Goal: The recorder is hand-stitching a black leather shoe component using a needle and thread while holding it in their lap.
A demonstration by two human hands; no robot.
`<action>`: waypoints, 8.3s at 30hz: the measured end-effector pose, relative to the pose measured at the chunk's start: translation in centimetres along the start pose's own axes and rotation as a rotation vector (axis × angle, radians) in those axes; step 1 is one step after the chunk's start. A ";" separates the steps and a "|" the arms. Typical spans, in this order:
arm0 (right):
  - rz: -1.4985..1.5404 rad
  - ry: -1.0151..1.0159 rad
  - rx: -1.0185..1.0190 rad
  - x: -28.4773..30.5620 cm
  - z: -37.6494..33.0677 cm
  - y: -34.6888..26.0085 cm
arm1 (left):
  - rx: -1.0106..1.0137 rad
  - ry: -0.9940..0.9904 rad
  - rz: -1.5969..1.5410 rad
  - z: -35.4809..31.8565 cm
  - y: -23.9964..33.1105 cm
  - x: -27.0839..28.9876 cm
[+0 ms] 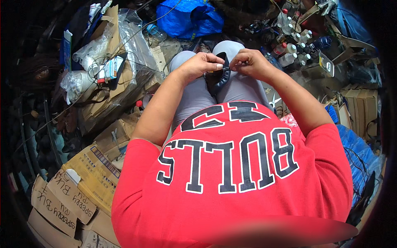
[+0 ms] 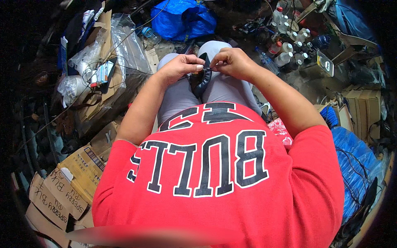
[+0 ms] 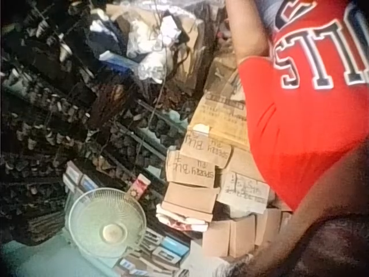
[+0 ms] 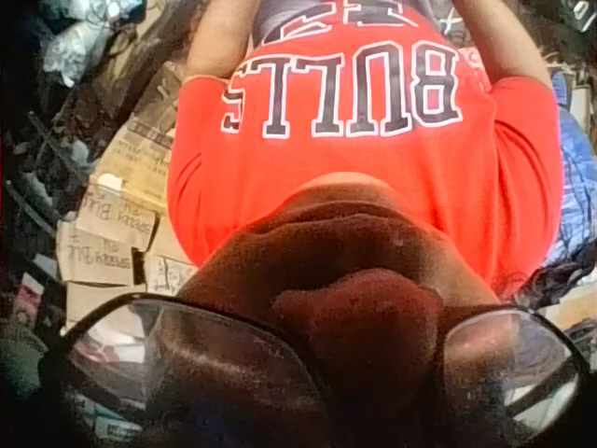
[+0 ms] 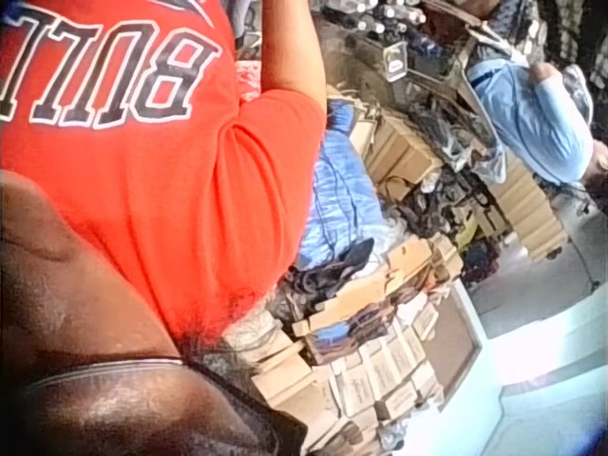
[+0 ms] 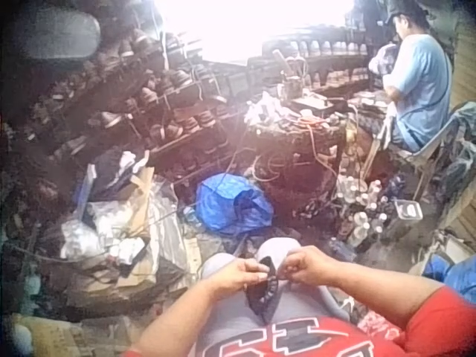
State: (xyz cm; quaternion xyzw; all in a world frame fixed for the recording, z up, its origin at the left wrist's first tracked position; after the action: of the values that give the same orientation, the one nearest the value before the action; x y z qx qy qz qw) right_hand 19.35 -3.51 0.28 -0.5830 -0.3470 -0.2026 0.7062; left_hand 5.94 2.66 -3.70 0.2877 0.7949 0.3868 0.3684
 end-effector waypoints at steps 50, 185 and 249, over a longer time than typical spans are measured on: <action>0.267 0.017 -0.459 5.2 -4.6 9.5 | -0.692 0.627 0.688 -11.5 4.0 5.8; -0.050 -0.142 -0.225 0.4 -0.5 -0.6 | -0.704 0.355 0.718 -5.6 1.6 -0.3; -0.781 0.025 0.142 4.9 0.4 -4.0 | -0.494 0.217 0.859 -4.4 2.7 -2.6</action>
State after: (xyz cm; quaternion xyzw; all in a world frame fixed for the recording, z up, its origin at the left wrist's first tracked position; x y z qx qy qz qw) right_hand 19.78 -3.48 6.67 -0.3541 -0.5471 -0.4386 0.6188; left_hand 4.34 0.44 1.38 0.4509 0.5233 0.7077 0.1482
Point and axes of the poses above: each hand's wrist, its own z-axis towards the middle knuckle, its own x-axis out of the back of the hand, y = z × x, the point moved 7 cm from there along z, towards the middle knuckle, and after that the axes turned 14 degrees about -z, right-handed, at the moved point
